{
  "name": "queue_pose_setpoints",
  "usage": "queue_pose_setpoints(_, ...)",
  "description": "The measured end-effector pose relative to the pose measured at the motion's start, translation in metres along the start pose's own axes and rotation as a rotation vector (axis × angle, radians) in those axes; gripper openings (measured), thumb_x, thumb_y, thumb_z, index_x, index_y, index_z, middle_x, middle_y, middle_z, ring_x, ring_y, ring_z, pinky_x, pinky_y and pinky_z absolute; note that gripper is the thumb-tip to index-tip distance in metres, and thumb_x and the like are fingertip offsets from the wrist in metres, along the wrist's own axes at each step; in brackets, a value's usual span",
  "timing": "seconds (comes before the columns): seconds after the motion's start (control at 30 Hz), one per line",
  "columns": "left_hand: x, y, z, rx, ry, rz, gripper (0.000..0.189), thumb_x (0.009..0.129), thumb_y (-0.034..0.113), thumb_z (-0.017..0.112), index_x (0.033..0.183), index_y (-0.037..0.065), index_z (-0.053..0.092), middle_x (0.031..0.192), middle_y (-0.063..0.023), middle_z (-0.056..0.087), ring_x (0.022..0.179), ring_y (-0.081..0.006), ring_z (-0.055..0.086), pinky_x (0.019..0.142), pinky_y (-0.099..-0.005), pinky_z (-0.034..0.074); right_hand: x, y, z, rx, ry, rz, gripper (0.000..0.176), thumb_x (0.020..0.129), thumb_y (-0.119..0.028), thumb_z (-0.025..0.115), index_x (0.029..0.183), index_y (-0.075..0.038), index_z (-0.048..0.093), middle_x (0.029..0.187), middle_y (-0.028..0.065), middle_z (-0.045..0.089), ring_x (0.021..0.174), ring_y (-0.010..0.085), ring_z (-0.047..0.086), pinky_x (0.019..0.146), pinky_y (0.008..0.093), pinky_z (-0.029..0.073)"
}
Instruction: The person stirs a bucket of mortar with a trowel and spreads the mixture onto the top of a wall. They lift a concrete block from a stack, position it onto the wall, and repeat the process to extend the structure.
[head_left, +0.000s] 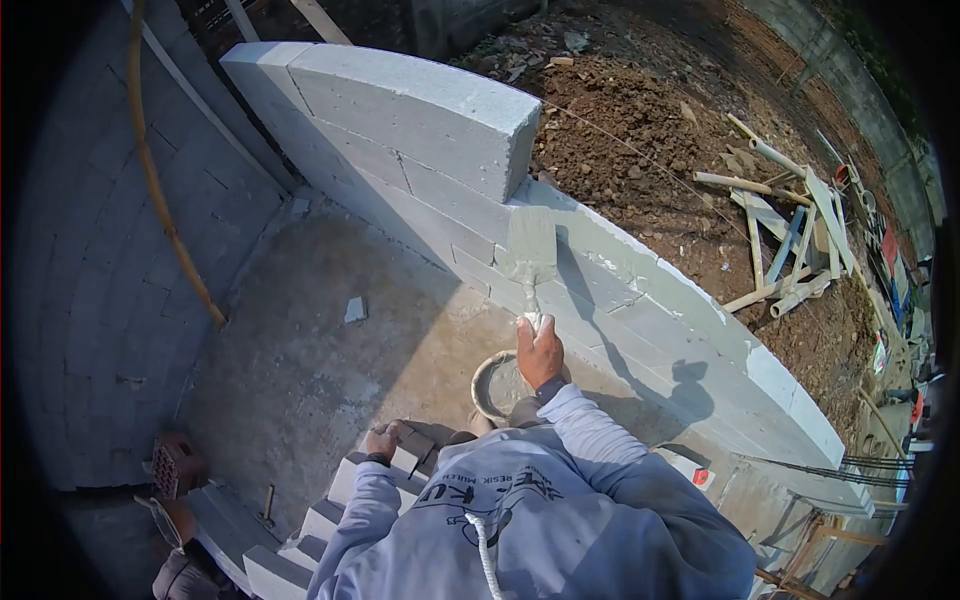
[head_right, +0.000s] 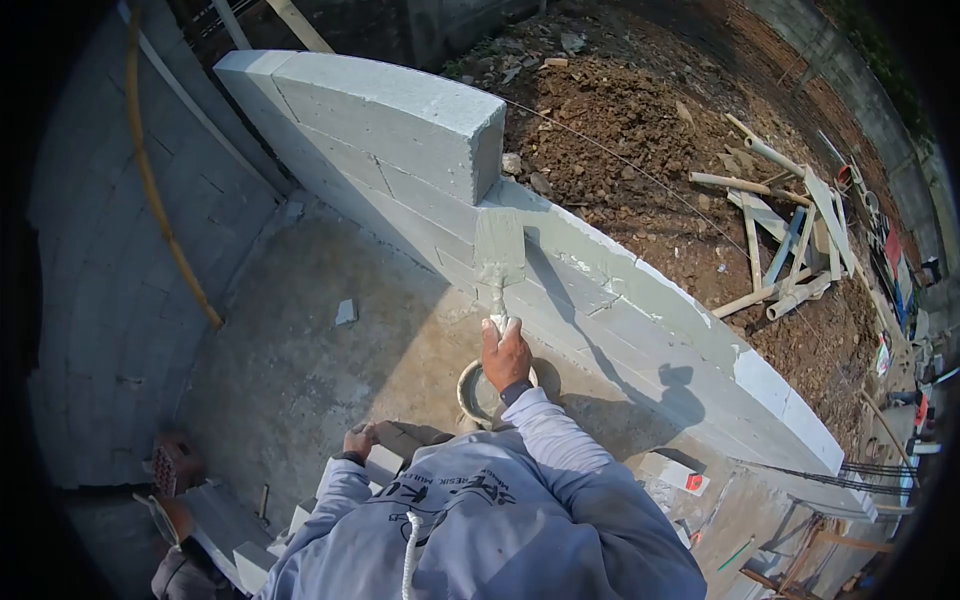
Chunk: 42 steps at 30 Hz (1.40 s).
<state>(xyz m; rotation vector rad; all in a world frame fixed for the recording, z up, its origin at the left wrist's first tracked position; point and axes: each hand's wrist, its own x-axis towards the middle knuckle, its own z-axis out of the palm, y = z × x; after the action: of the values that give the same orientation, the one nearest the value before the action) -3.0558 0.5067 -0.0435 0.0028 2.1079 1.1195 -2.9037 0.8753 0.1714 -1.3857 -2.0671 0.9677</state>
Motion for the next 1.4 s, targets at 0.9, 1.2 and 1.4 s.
queue_pose_setpoints(0.9, -0.201, 0.069, 0.25, -0.227, 0.274, -0.188, 0.033, 0.084, 0.031, 0.059, 0.088, 0.0, 0.065, 0.07, -0.0055, 0.064, 0.06, -0.0126, 0.059, 0.058, -0.0277, 0.047, 0.246, -0.017, -0.166, -0.275, -0.805, -0.161, 0.054, 0.084, -0.043, 0.051, 0.092, 0.009, 0.061, 0.095, 0.0295, 0.06, 0.095, 0.0389, 0.058, 0.082, 0.0409, 0.043)
queue_pose_setpoints(1.2, -0.214, -0.008, 0.236, -0.267, 0.424, -0.263, 0.037, 0.082, 0.034, 0.06, 0.092, -0.001, 0.066, 0.072, -0.0083, 0.065, 0.065, -0.0154, 0.062, 0.061, -0.0284, 0.047, 0.214, 0.028, -0.131, -0.097, -0.858, -0.074, 0.058, 0.085, -0.043, 0.05, 0.103, 0.012, 0.056, 0.101, 0.03, 0.059, 0.101, 0.0378, 0.057, 0.087, 0.0394, 0.042)
queue_pose_setpoints(1.4, -0.228, -0.019, 0.243, -0.23, 0.321, -0.244, 0.033, 0.085, 0.026, 0.061, 0.097, -0.005, 0.062, 0.081, -0.0089, 0.064, 0.073, -0.0175, 0.062, 0.065, -0.028, 0.05, 0.158, 0.035, -0.151, -0.067, -0.967, -0.095, 0.057, 0.086, -0.043, 0.05, 0.104, 0.01, 0.057, 0.1, 0.0287, 0.06, 0.098, 0.0374, 0.058, 0.085, 0.0393, 0.043)
